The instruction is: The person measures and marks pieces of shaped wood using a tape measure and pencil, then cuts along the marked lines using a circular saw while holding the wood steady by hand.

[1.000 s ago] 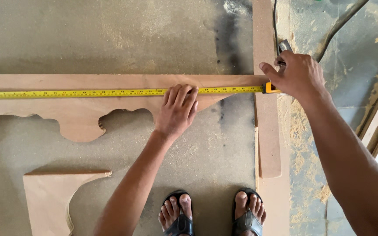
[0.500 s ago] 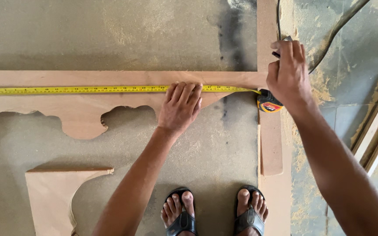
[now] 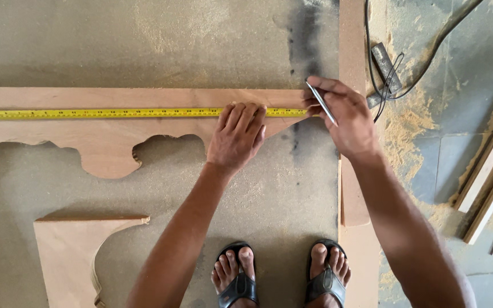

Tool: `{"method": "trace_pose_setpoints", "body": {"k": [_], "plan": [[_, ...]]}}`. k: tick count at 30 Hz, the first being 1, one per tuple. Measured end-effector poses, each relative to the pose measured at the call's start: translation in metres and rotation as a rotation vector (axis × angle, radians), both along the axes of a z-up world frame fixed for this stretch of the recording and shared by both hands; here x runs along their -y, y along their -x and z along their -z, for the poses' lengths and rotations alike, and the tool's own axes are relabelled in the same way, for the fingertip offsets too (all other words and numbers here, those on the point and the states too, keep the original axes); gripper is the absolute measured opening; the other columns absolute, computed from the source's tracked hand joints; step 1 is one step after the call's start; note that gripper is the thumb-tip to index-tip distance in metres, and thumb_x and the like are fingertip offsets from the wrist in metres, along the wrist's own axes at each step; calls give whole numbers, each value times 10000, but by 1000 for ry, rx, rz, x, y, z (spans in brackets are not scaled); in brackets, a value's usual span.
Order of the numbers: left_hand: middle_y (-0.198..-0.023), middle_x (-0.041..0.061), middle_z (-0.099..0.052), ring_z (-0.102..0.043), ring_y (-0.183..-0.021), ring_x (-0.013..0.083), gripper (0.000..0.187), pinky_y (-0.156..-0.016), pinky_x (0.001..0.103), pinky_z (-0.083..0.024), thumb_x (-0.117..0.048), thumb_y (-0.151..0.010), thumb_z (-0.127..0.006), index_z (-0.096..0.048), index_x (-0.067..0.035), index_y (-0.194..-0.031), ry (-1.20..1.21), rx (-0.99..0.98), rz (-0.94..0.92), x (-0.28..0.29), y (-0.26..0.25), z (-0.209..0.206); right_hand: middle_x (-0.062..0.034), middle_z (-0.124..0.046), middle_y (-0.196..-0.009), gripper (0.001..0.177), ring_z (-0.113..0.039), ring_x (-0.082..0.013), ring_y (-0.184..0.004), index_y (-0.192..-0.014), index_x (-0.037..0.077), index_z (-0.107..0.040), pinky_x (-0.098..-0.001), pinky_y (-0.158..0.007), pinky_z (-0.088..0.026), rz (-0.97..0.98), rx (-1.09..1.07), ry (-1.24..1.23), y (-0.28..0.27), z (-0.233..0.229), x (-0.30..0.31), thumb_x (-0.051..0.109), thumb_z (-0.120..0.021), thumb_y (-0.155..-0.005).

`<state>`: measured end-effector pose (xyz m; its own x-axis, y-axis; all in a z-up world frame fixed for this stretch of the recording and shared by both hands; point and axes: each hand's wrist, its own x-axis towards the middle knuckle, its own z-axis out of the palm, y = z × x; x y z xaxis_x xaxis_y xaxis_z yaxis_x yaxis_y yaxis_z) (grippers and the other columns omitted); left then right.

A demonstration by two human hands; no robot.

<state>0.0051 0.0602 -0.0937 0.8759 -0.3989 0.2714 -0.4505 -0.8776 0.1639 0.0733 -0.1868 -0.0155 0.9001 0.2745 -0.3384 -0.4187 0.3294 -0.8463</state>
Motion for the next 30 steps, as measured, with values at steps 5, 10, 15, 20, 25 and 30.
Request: {"method": "trace_pose_setpoints", "body": {"k": [5,10,15,20,25,30], "plan": [[-1350,109,-562,-536,-1283,261,424,-1188,485,-412,-329,-1095,-545,-579,-52,-1414,22,12,3,0,-1,0,-172,-697,-1174,476,-685,-232,-1035,-1351,-45,-599,-348,-932,-573,-30,-46,-245,1,0,6,-81,-418,-913],[-1337,108,-564,-540,-1276,265,417,-1185,486,-413,-331,-1096,-535,-583,-59,-1409,18,16,-5,0,-1,1,-120,-685,-920,229,-624,-148,-712,-1231,-5,-677,-282,-604,-552,-172,371,380,1,14,1,49,-491,-1110],[-1316,104,-563,-546,-1262,265,417,-1181,489,-414,-341,-1095,-525,-591,-66,-1403,1,-8,-15,1,0,1,-108,-709,-813,199,-528,-164,-584,-1052,-10,-744,-277,-500,-385,-263,517,846,9,13,-22,140,-613,-1062],[-1352,96,-555,-537,-1285,250,398,-1194,477,-406,-312,-1101,-543,-581,-65,-1411,34,20,-13,0,0,-3,-148,-719,-928,185,-644,-156,-674,-998,-17,-730,-280,-542,-508,-230,713,970,0,21,-24,120,-645,-1087],[-1363,98,-541,-527,-1299,253,425,-1199,469,-395,-308,-1087,-554,-564,-58,-1430,31,-22,-13,1,1,-7,-179,-737,-1014,128,-756,-172,-849,-1096,-33,-717,-275,-684,-606,-274,729,1071,-12,8,-10,-28,-594,-1060],[-1335,105,-533,-521,-1279,263,442,-1197,475,-390,-311,-1074,-555,-560,-56,-1436,31,-47,-17,1,0,-5,-190,-766,-970,132,-773,-220,-758,-1110,-58,-714,-299,-650,-647,-185,759,1052,-15,-16,-11,-19,-692,-986]]}}
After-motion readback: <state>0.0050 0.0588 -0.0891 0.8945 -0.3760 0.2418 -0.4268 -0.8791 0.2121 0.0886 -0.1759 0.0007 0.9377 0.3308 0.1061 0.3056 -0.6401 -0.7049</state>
